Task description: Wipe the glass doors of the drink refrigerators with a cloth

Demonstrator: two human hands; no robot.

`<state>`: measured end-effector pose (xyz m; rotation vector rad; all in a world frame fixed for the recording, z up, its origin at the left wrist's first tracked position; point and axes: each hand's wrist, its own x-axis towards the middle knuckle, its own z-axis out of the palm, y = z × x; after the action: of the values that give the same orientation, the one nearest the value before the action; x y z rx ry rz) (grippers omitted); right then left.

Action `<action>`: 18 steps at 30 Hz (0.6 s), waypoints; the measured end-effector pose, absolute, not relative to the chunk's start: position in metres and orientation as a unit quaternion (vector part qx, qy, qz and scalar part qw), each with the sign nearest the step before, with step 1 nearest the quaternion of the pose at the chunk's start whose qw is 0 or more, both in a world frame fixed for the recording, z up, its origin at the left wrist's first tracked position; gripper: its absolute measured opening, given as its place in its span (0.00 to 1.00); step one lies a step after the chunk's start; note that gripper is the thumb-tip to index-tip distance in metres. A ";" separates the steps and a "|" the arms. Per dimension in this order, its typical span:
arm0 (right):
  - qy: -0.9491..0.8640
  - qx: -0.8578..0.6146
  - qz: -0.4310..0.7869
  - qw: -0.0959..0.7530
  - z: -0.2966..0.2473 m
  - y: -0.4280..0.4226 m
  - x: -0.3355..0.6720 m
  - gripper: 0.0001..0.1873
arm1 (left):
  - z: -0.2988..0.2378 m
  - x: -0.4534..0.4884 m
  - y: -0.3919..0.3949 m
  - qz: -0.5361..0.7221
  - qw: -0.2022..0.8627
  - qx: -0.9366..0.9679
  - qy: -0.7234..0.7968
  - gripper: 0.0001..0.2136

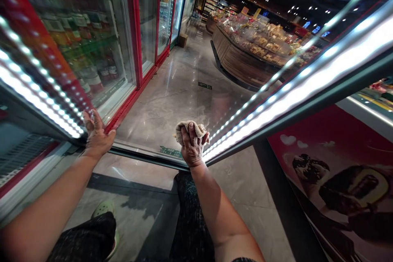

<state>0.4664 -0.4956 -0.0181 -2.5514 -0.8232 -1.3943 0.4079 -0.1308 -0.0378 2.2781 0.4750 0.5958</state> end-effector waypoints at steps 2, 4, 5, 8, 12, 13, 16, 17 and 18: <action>-0.291 -0.839 -0.456 0.057 -0.025 -0.490 0.464 0.35 | -0.037 0.409 -0.132 0.234 0.361 0.884 0.184 0.52; -0.323 -0.837 -0.441 0.037 -0.036 -0.486 0.460 0.33 | -0.037 0.409 -0.131 0.239 0.364 0.882 0.183 0.51; -0.338 -0.838 -0.428 0.024 -0.040 -0.484 0.458 0.32 | -0.038 0.409 -0.131 0.240 0.365 0.881 0.182 0.51; -0.353 -0.847 -0.398 0.016 -0.036 -0.480 0.457 0.33 | -0.038 0.408 -0.130 0.243 0.367 0.879 0.183 0.51; -0.304 -0.847 -0.429 0.079 -0.008 -0.465 0.464 0.38 | -0.035 0.406 -0.130 0.244 0.364 0.879 0.187 0.50; -0.294 -0.843 -0.440 0.089 -0.003 -0.460 0.465 0.38 | -0.033 0.406 -0.131 0.242 0.365 0.879 0.190 0.49; -0.316 -0.834 -0.444 0.087 -0.005 -0.448 0.464 0.36 | -0.028 0.404 -0.133 0.238 0.378 0.872 0.203 0.47; -0.335 -0.831 -0.437 0.078 -0.009 -0.445 0.463 0.35 | -0.027 0.404 -0.133 0.236 0.385 0.868 0.206 0.47; -0.355 -0.829 -0.427 0.067 -0.013 -0.443 0.461 0.34 | -0.026 0.403 -0.134 0.234 0.393 0.864 0.209 0.46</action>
<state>0.4610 -0.4432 -0.0125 -2.4996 -1.0703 -1.2867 0.4030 -0.1335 -0.0258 2.1945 0.5315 0.5937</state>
